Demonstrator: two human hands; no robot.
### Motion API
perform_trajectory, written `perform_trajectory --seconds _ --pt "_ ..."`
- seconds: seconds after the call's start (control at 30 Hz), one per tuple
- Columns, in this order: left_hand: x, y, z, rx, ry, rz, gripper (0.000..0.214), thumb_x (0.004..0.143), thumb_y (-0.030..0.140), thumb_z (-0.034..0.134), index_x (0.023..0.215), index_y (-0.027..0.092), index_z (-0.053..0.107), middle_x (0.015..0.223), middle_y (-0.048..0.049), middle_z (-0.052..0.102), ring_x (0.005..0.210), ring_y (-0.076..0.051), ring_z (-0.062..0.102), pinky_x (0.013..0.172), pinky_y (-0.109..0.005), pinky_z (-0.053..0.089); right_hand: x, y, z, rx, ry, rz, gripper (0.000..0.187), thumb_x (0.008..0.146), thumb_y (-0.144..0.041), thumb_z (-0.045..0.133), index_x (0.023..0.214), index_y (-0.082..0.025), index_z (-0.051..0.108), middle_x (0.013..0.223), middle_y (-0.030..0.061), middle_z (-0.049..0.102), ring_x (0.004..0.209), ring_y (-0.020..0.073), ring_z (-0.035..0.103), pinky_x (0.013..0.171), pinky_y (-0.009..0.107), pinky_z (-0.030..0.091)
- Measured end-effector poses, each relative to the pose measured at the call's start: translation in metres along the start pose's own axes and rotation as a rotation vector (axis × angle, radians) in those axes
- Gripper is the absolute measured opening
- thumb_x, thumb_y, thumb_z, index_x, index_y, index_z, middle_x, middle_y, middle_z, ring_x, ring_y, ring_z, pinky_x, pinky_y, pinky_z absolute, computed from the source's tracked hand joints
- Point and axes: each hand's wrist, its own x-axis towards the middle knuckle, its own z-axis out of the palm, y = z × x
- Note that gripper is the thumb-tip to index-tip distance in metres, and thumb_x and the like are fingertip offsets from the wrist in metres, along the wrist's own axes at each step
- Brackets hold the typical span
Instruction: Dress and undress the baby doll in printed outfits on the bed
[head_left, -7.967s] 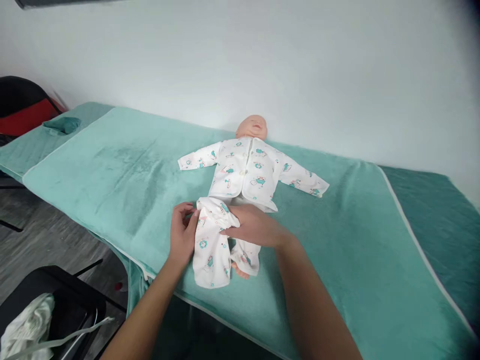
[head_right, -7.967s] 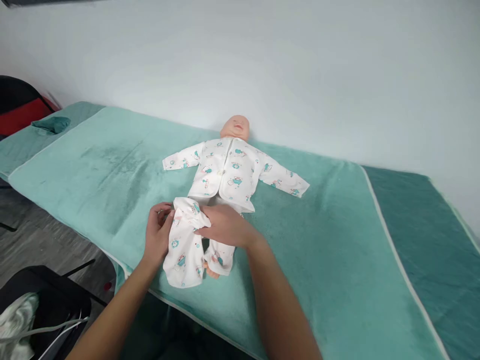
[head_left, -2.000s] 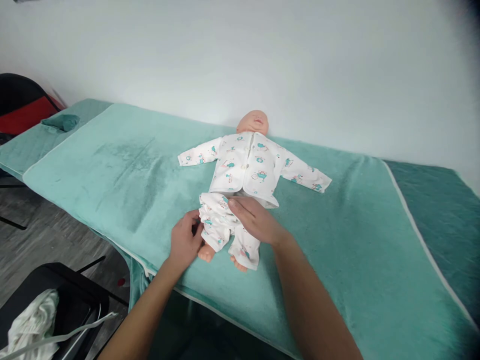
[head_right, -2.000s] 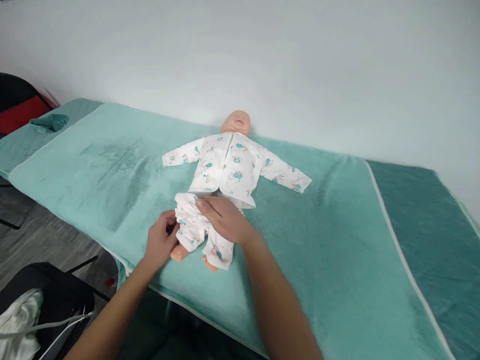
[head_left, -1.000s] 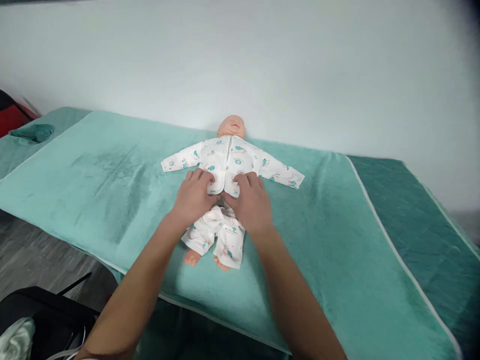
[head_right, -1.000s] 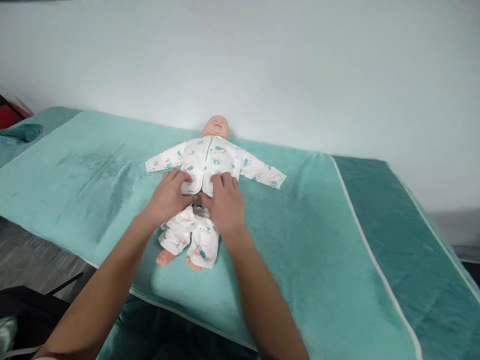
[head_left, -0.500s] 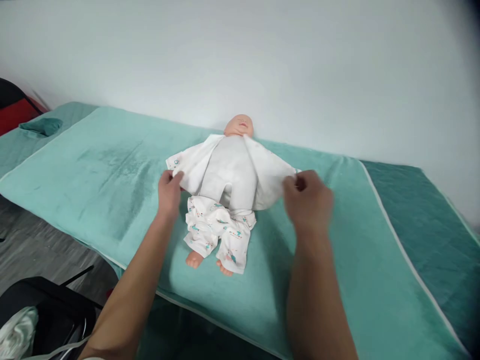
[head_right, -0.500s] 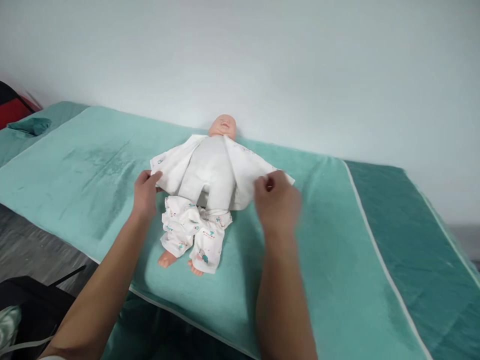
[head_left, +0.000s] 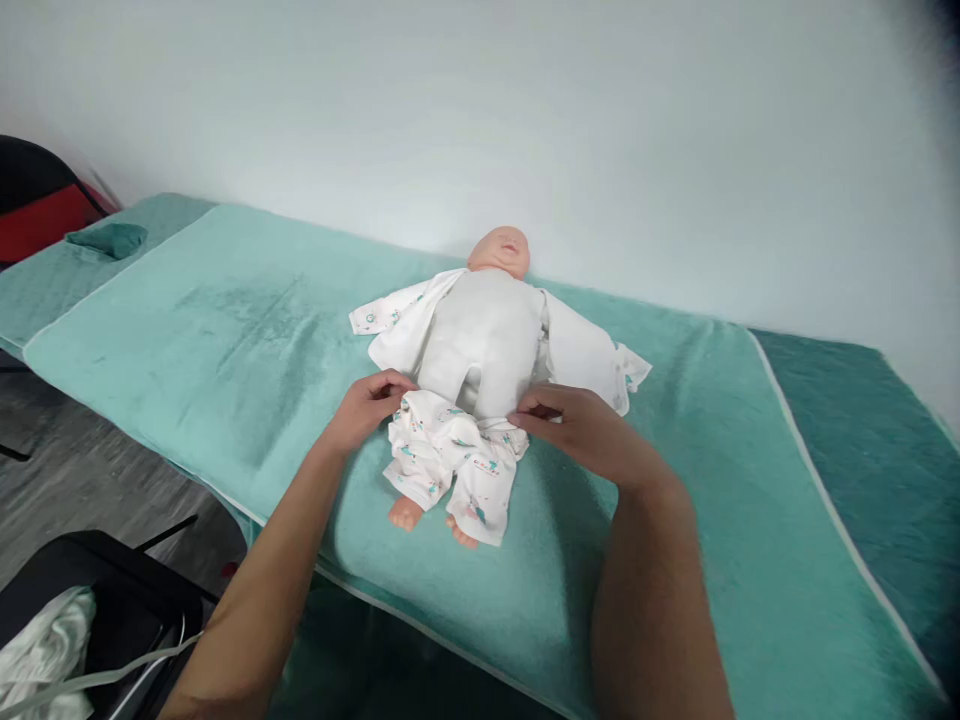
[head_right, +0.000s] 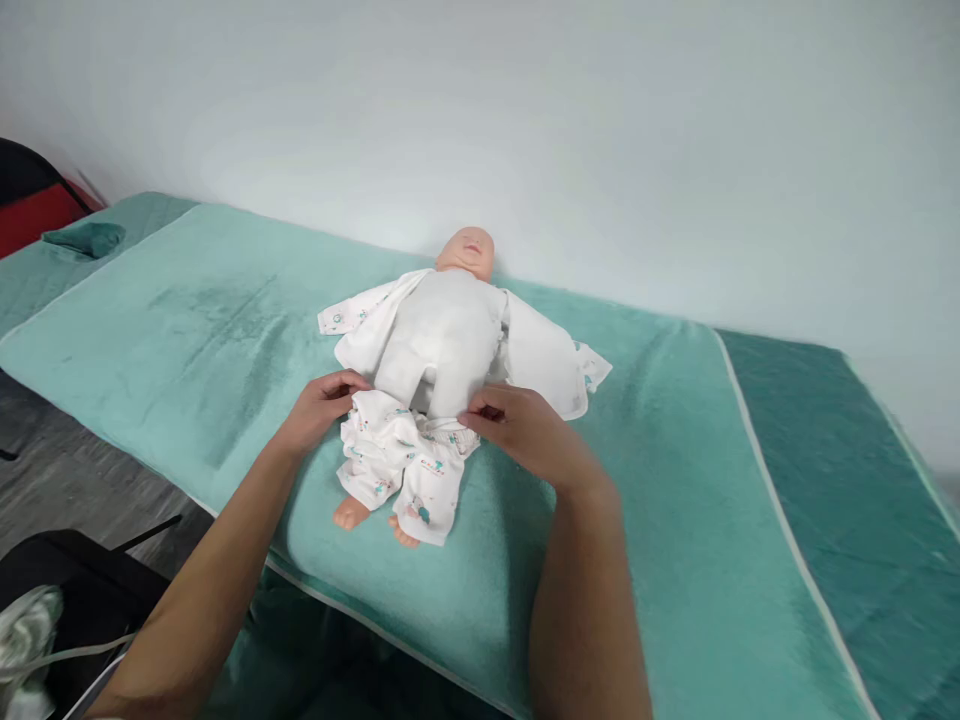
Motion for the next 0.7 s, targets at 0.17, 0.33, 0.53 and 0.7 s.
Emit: perform_trajectory --seconds 0.17,0.33,0.53,0.7 --pt "-0.004 -0.001 -0.006 -0.018 -0.106 -0.022 0.028 0.081 0.04 0.085 0.094 0.016 0.08 0.087 -0.0018 0.071 0.076 -0.01 0.058 0.071 -0.02 0.045 -0.004 -0.003 -0.003 0.124 -0.113 -0.02 0.029 0.089 -0.052 0.075 0.091 -0.023 0.071 0.099 0.0028 0.068 0.096 0.0221 0.061 0.086 0.033 0.046" --pt "-0.008 -0.004 -0.007 0.028 -0.122 -0.089 0.031 0.084 0.045 0.081 0.092 0.016 0.081 0.09 -0.0038 0.074 0.079 -0.012 0.061 0.073 -0.022 0.047 -0.007 -0.001 -0.004 0.131 -0.163 -0.021 0.034 0.083 -0.051 0.08 0.096 -0.024 0.065 0.104 0.0028 0.065 0.101 0.0237 0.058 0.09 0.036 0.046" --pt "-0.017 0.006 -0.007 0.034 -0.24 -0.198 0.027 0.073 0.027 0.087 0.097 0.017 0.08 0.095 -0.0025 0.074 0.084 -0.014 0.065 0.075 -0.022 0.05 -0.004 0.0 -0.001 0.129 -0.164 -0.068 0.032 0.085 -0.048 0.079 0.09 -0.022 0.062 0.099 0.0018 0.061 0.096 0.0211 0.056 0.087 0.034 0.045" --pt "-0.022 0.008 -0.007 0.09 -0.3 -0.178 0.018 0.073 0.021 0.083 0.088 0.016 0.075 0.088 0.0005 0.065 0.078 -0.01 0.057 0.072 -0.021 0.046 -0.002 0.0 -0.002 0.134 -0.187 -0.079 0.026 0.086 -0.046 0.078 0.091 -0.023 0.068 0.104 0.0015 0.062 0.097 0.0198 0.057 0.089 0.033 0.044"
